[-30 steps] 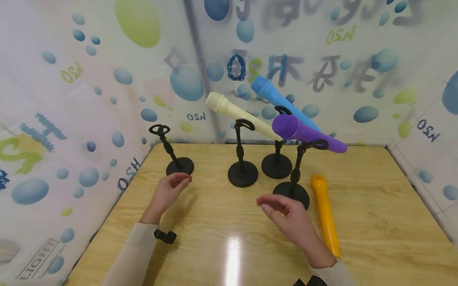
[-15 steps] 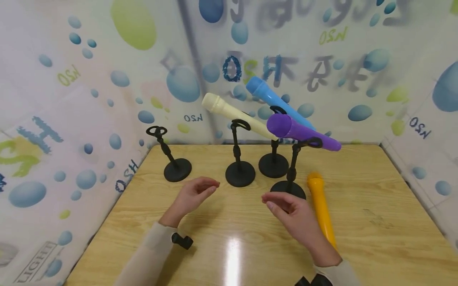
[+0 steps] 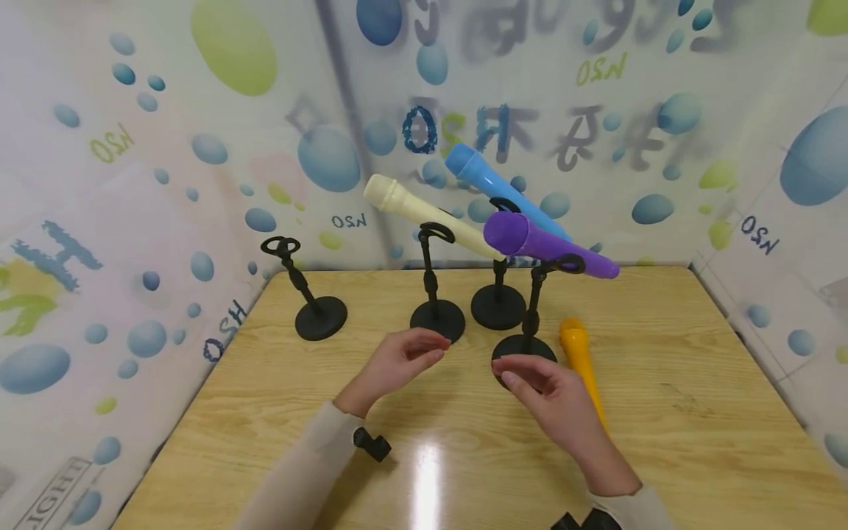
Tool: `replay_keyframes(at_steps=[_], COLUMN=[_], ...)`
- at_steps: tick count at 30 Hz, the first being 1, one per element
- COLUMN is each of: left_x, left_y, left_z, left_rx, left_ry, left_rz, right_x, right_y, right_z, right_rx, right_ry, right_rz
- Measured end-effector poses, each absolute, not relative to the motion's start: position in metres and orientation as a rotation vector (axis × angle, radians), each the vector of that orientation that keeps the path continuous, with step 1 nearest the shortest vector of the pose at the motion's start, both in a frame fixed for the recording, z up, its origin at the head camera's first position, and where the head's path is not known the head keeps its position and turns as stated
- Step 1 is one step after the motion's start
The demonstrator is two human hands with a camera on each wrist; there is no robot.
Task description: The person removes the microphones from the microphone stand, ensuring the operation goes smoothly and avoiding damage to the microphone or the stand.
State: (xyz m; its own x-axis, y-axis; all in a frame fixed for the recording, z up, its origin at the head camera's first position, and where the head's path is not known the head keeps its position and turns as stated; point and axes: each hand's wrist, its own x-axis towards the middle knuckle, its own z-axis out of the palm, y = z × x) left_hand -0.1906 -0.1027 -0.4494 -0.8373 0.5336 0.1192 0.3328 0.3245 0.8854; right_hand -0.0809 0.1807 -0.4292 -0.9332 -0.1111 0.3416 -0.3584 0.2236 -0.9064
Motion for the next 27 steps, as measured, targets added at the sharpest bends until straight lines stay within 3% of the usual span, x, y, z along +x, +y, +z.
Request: replay_keyframes(at_steps=[13, 27], left_x=[-0.195, -0.204], left_y=[-0.048, 0.001], left_z=[-0.459, -0.471], left_rx=[0.899, 0.8], left_ry=[2.296, 2.311], left_rz=[1.606, 1.562], right_x=[-0.077, -0.071], right_y=[0.194, 0.209], right_z=[-0.426, -0.427], right_rx=[0.314, 0.279], right_ry=[-2.335, -2.297], right_rz=[1.73, 1.659])
